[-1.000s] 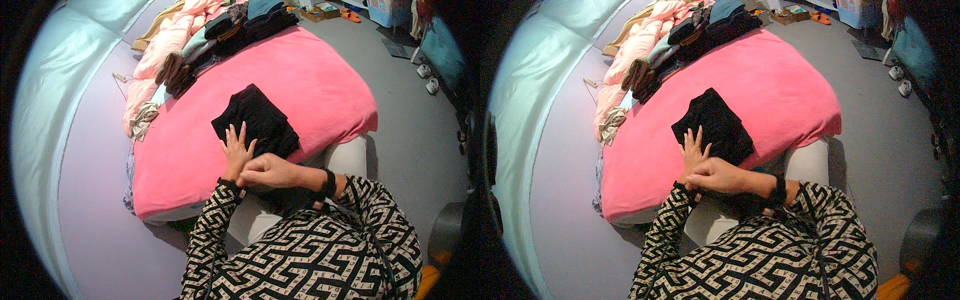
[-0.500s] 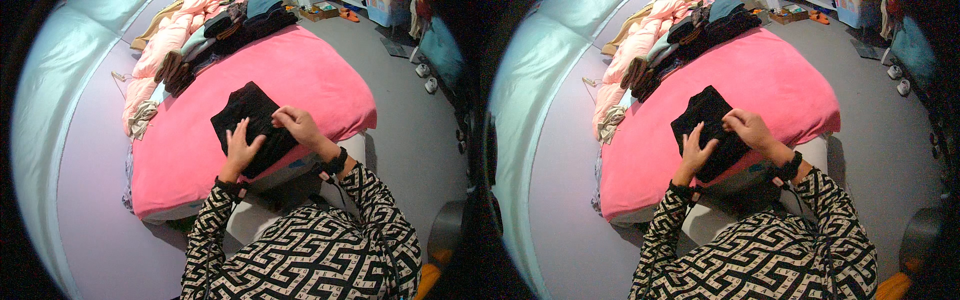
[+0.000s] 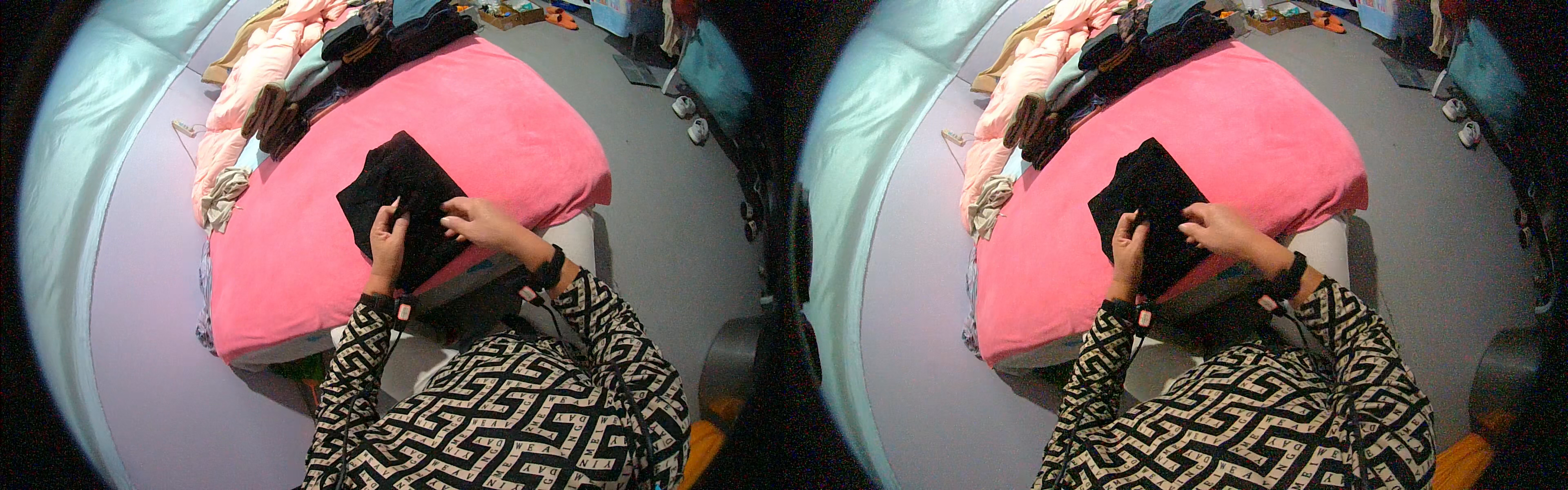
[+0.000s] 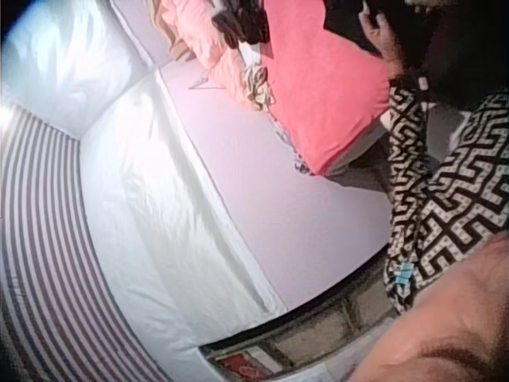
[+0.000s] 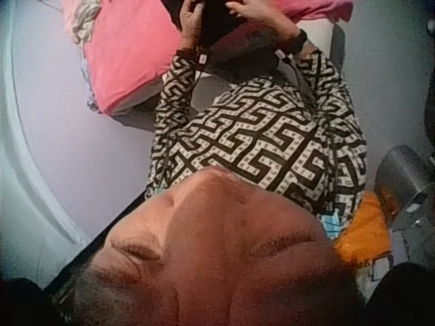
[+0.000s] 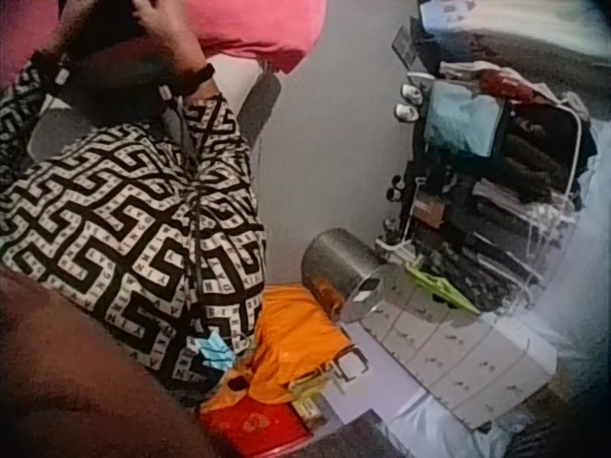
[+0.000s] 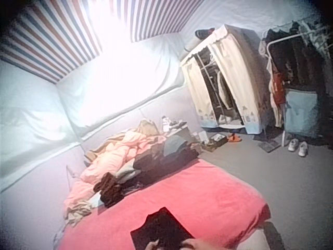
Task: The person folds several garments on a bed, including black pants, white pants, and a purple shirt. They smooth and align each item before folding it into a compact shape and placing it on a growing stack.
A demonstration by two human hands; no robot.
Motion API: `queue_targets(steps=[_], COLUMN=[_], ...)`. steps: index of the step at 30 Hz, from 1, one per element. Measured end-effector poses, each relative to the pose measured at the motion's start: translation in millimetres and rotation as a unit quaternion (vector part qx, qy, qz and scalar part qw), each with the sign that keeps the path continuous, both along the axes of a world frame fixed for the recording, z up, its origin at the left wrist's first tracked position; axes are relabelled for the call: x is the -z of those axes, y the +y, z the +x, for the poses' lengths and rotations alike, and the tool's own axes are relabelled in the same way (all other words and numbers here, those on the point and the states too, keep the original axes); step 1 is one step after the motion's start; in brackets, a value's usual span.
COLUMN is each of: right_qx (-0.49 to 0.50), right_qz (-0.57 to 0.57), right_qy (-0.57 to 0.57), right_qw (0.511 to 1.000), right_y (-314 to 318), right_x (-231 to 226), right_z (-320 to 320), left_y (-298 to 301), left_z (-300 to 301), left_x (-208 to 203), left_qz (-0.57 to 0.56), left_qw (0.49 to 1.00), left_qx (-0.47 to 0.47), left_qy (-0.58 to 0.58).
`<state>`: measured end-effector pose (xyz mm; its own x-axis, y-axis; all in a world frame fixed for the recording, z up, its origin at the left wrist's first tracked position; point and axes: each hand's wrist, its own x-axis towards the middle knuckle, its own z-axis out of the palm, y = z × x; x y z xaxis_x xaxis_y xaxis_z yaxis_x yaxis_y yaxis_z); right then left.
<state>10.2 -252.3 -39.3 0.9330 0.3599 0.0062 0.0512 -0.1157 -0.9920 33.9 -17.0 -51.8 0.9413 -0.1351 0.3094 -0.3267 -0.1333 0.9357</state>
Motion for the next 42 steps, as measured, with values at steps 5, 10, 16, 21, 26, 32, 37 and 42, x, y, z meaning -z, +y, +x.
queue_targets(steps=[5,10,16,21,26,32,37,42], right_qx=[-0.005,0.186,0.14,0.025,0.058,0.072,0.069,0.068], right_qz=[0.247,0.34,-0.05,-0.376,-0.322,-0.304,-0.312,-0.296], right_qy=[0.083,-0.008,-0.461,-0.383,-0.442,-0.462,-0.456,-0.461], right_qw=[0.966,0.922,0.875,0.843,0.835,0.83,0.831,0.834], right_y=[31.9,41.6,25.7,24.3,19.9,19.5,18.2,18.2], right_x=[-8.1,-27.8,-34.7,-0.3,29.7,23.1,24.7,7.7], right_z=[18.2,36.5,34.4,49.0,55.2,53.4,54.0,39.9], left_y=[-2.6,-18.4,-22.6,6.3,54.7,65.3,65.4,40.2], left_z=[-9.7,-22.2,-17.2,-7.4,-9.5,-27.4,-53.0,-72.8], left_x=[-1.6,-7.3,-7.2,-9.4,5.5,41.2,28.1,-7.9], left_qz=[-0.066,0.296,0.328,0.34,0.498,0.099,-0.202,-0.313], left_qw=[0.996,0.94,0.935,0.932,0.861,0.979,0.943,0.895], left_qx=[0.037,0.029,0.045,0.008,-0.097,-0.172,-0.141,0.04], left_qy=[0.036,-0.169,-0.128,-0.122,-0.041,-0.045,0.222,0.316])
